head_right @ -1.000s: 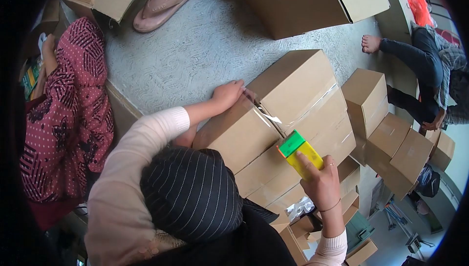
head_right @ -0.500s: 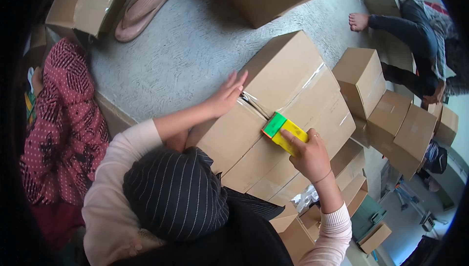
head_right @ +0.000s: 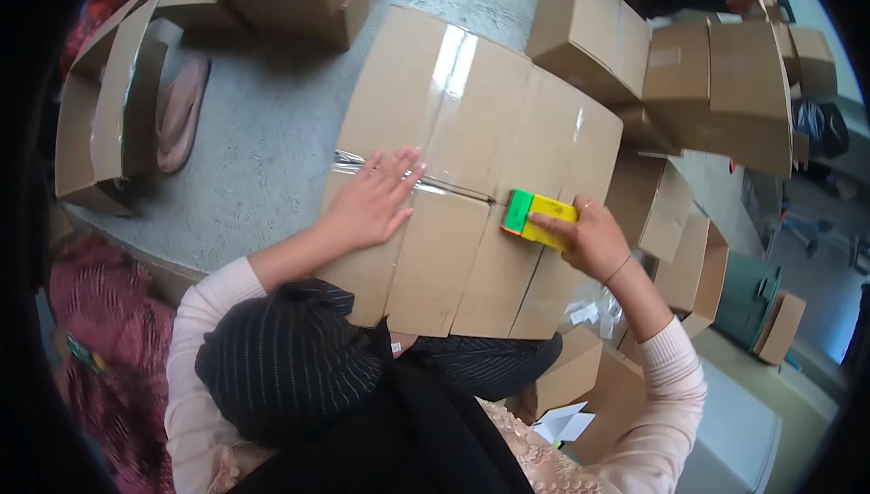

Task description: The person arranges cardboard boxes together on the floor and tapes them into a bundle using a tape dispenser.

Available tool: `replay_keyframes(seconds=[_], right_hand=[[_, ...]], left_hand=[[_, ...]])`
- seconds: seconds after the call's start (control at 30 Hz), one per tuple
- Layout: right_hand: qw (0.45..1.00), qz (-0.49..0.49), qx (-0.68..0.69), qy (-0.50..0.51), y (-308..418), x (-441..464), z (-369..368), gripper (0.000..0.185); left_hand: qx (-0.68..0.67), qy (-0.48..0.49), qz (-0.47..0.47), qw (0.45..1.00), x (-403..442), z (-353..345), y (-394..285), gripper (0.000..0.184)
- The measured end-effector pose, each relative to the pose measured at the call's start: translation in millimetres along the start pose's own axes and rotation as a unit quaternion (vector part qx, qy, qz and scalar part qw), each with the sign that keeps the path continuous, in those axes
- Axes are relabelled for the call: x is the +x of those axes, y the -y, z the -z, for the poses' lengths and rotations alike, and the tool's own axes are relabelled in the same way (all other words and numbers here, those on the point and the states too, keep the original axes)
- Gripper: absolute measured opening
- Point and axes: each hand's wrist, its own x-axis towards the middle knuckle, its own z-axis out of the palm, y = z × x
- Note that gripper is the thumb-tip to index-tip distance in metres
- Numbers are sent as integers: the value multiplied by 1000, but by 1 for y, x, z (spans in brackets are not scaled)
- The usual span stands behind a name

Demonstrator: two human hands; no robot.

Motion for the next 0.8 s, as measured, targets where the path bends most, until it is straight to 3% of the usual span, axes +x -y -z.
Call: replay_keyframes(seconds=[0.1,0.13,0.23,0.33,0.43,0.5,0.53,0.6,0.67,0.73,0.8], right_hand=[[998,-30,-63,-4,-48,-37,-18,68],[996,-66,-49,38,-64,-49,-21,70],[996,-89,-3,30,-87,-60,-32,69],[998,-52,-35,30,-92,-56,-33,66],[999,-25,-41,10,-96,-59,-37,65],[999,-31,-40,4,-97,-61,-40,64],[998,-34,-45,2,-99,-62,-41,62],[999,-37,-13,6,-104,-67,-46,62],[999,-40,13,15,-124,-78,-53,61],[999,-30,-4,-43,-161,-105,-74,58],[990,-99,-94,30,-208,-142,-101,55]], left_hand=[[12,26,-18,999,2,7,-1,59],[17,28,-30,999,2,8,-1,59],[31,40,-23,998,6,10,-9,60],[49,97,-45,993,30,23,-25,60],[95,172,-270,943,74,26,-59,61],[85,171,-344,919,114,1,-87,62],[95,174,-355,914,129,-19,-102,62],[-26,132,-347,928,155,-63,-123,62],[-19,119,-350,929,151,-86,-121,61],[-18,113,-345,932,153,-92,-123,61],[-26,121,-329,936,151,-84,-127,60]])
